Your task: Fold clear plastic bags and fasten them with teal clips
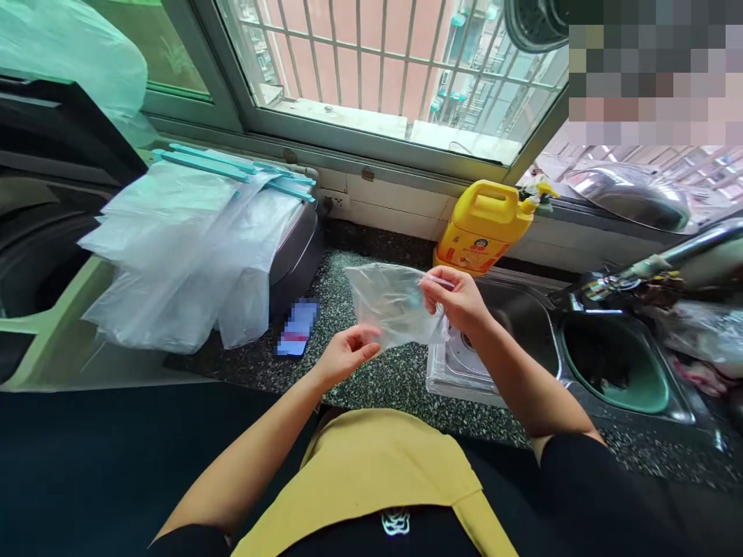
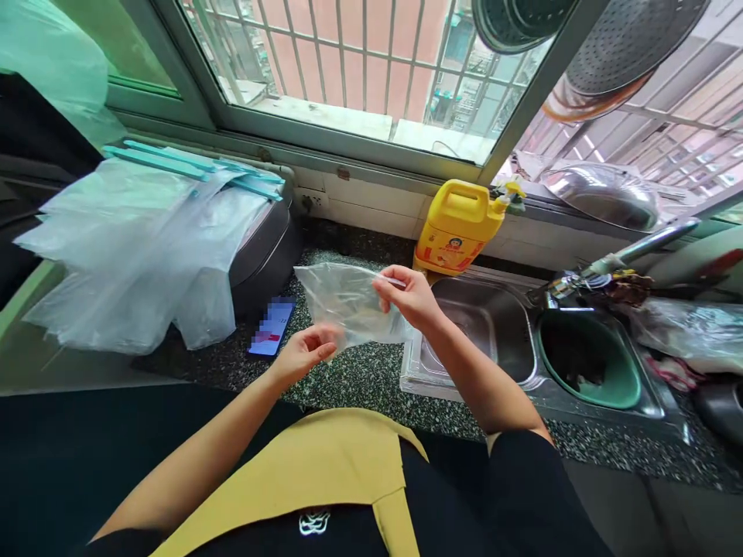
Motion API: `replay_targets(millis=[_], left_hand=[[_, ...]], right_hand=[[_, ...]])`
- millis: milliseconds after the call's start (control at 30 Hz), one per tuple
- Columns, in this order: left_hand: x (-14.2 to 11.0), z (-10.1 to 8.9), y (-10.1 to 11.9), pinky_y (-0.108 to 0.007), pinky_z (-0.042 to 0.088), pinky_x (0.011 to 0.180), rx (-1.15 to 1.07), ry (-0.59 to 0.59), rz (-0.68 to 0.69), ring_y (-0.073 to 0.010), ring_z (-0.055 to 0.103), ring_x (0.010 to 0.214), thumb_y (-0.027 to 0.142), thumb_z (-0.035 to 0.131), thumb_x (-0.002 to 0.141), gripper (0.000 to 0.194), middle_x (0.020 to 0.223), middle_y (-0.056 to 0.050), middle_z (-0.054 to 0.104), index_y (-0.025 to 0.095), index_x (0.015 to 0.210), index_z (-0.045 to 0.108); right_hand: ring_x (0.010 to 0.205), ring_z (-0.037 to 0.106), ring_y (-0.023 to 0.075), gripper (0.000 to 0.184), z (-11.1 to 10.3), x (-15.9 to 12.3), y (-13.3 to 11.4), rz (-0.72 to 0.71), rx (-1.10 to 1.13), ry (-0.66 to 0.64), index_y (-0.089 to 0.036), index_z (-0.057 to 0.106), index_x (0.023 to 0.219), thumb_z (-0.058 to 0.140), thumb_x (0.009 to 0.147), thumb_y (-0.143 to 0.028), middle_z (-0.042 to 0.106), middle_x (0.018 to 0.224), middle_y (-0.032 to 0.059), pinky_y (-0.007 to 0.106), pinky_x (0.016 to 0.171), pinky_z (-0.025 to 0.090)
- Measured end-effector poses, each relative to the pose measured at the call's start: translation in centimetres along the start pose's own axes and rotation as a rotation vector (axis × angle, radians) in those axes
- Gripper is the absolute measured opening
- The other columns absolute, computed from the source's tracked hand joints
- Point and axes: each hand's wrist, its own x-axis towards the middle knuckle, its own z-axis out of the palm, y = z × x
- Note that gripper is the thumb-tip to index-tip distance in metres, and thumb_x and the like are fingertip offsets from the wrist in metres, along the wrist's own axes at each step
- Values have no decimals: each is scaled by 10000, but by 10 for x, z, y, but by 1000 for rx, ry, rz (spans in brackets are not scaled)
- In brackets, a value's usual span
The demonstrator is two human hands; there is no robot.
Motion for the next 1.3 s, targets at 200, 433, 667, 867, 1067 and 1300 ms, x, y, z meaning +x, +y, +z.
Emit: replay_targets(millis=[200, 433, 667, 867, 1067, 1300], left_hand=[[3, -10, 6, -230, 418, 517, -13, 79, 14, -113, 505, 545, 604, 685, 632, 443, 595, -6, 599, 163, 649, 648], [15, -20, 9, -287, 497, 674, -107, 63, 111, -166, 607, 720, 628, 666, 652, 486, 799, -61, 681, 175, 826, 647], [64, -14, 66, -230, 454, 595, -247, 332, 378, -92, 546, 589, 550, 711, 654, 458, 732, -14, 647, 175, 905, 632], [67, -5, 83, -224, 431, 536, -252, 435, 431, -80, 514, 519, 428, 730, 667, 272, 606, 0, 631, 162, 702, 686], [61, -6, 80, -209, 423, 497, -299, 514, 411, -71, 503, 487, 399, 740, 654, 243, 560, 10, 610, 163, 655, 681], [56, -10, 82, -199, 407, 454, -305, 495, 446, -69, 497, 449, 372, 711, 694, 214, 537, 19, 592, 162, 676, 673]], right_hand=[[367, 388, 45, 306, -2, 7, -10, -83, -37, 197, -186, 595, 691, 726, 673, -462, 477, 447, -84, 189, 377, 313], [413, 406, 50, 292, -3, 5, -15, -169, -43, 230, -189, 649, 704, 713, 680, -474, 541, 537, -53, 198, 397, 324], [420, 397, 61, 315, -6, 0, -15, -134, -86, 156, -180, 664, 711, 693, 695, -493, 520, 502, -53, 205, 417, 334], [538, 476, 86, 256, -12, -10, -10, -237, -151, 247, -200, 680, 793, 691, 711, -442, 597, 655, -20, 223, 516, 397], [514, 461, 95, 295, -17, -13, 3, -230, -181, 326, -189, 640, 704, 652, 742, -482, 544, 575, -27, 235, 512, 396], [705, 565, 148, 369, -9, -12, 15, -336, -252, 226, -209, 631, 839, 646, 728, -560, 632, 777, 21, 287, 676, 462]])
